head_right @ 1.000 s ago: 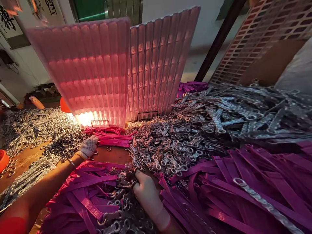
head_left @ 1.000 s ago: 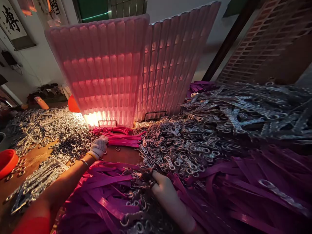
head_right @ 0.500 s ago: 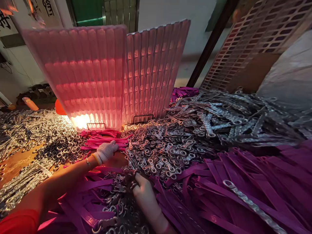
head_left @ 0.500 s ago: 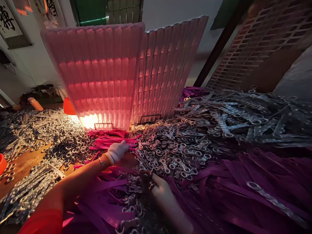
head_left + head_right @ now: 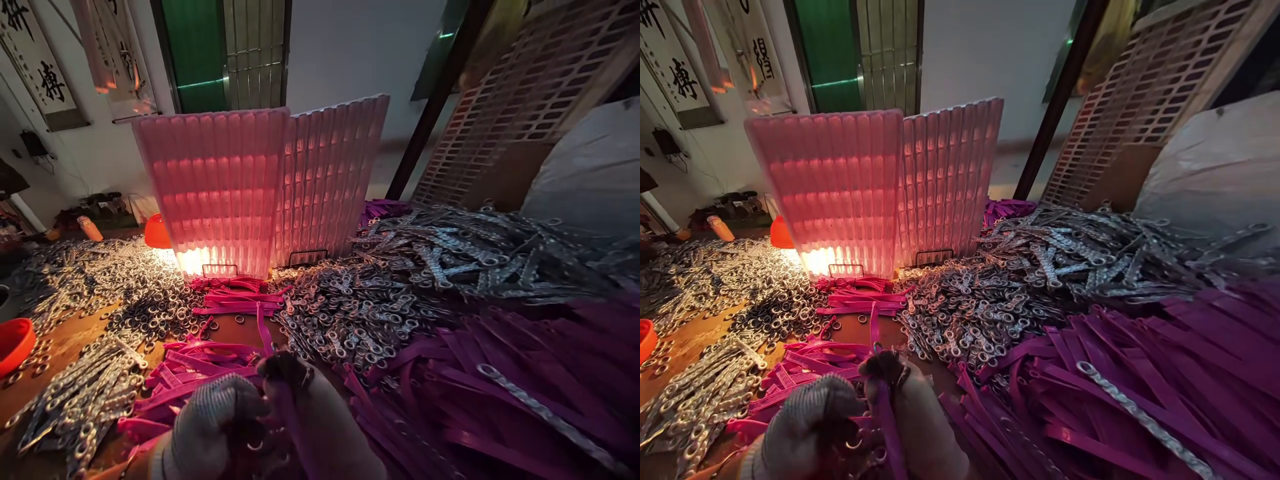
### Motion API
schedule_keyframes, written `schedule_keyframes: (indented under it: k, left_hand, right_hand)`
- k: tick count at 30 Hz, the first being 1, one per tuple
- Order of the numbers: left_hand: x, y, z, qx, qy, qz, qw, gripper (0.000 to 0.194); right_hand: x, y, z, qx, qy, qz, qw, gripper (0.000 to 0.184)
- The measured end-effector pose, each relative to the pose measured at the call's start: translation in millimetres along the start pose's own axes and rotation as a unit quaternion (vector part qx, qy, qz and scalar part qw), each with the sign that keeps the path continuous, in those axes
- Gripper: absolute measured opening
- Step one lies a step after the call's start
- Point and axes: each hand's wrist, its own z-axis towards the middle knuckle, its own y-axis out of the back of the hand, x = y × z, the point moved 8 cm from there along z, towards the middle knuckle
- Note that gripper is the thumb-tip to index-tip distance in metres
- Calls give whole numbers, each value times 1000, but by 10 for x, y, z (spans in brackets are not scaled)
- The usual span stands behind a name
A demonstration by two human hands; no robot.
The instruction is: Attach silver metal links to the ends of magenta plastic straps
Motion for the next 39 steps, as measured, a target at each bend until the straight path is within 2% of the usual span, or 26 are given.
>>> schedule_keyframes:
  k: [1,2,4,5,7,10,14,16,19,21,22,26,29,34,37,39]
  left_hand:
    - [118,100,-48,-63,60,-89,992,22]
    - [236,158,-99,-109,116,-170,973,26]
    - [385,156,-151,-133,187,-282,931,36]
    - [411,151,-149,-135,198,-317,918,39]
    - [422,194,-119,-156,188,-360,900,36]
    - [437,275,-91,-185,174,-414,874,27]
    - [385,272,-98,-149,174,-484,845,29]
    - [330,284,-126,-146,164,-505,835,30]
    - [201,301,-183,-149,135,-484,852,36]
    - [70,241,-219,-116,115,-444,881,41]
    - [8,184,-238,-91,111,-425,893,41]
    - [-127,-44,-320,-4,108,-391,914,31]
    - [-83,-63,-362,7,88,-360,929,31]
    - [115,9,-430,-4,136,-236,962,26]
    - [56,6,-454,23,125,-184,975,34]
    - [5,-18,-469,41,119,-184,975,38]
  right_hand:
    - [29,-9,-54,-7,-30,46,998,25]
    - [54,-48,-112,2,-57,81,995,28]
    - [95,-203,-235,58,-95,102,989,32]
    - [107,-287,-299,88,-99,85,988,32]
    - [81,-403,-412,112,-82,14,990,30]
    - [-53,-491,-538,97,-33,-87,991,31]
    - [-243,-574,-646,89,6,-151,985,29]
    - [-214,-595,-671,93,35,-174,980,27]
    - [111,-512,-677,52,151,-212,964,24]
    - [367,-426,-666,17,215,-252,943,29]
    - [457,-400,-645,12,226,-275,934,30]
    - [597,-384,-521,18,204,-388,899,25]
    - [626,-447,-487,13,209,-476,854,29]
    - [630,-588,-519,48,175,-627,758,30]
    - [645,-645,-560,84,153,-696,696,26]
    - [643,-672,-588,106,152,-725,663,24]
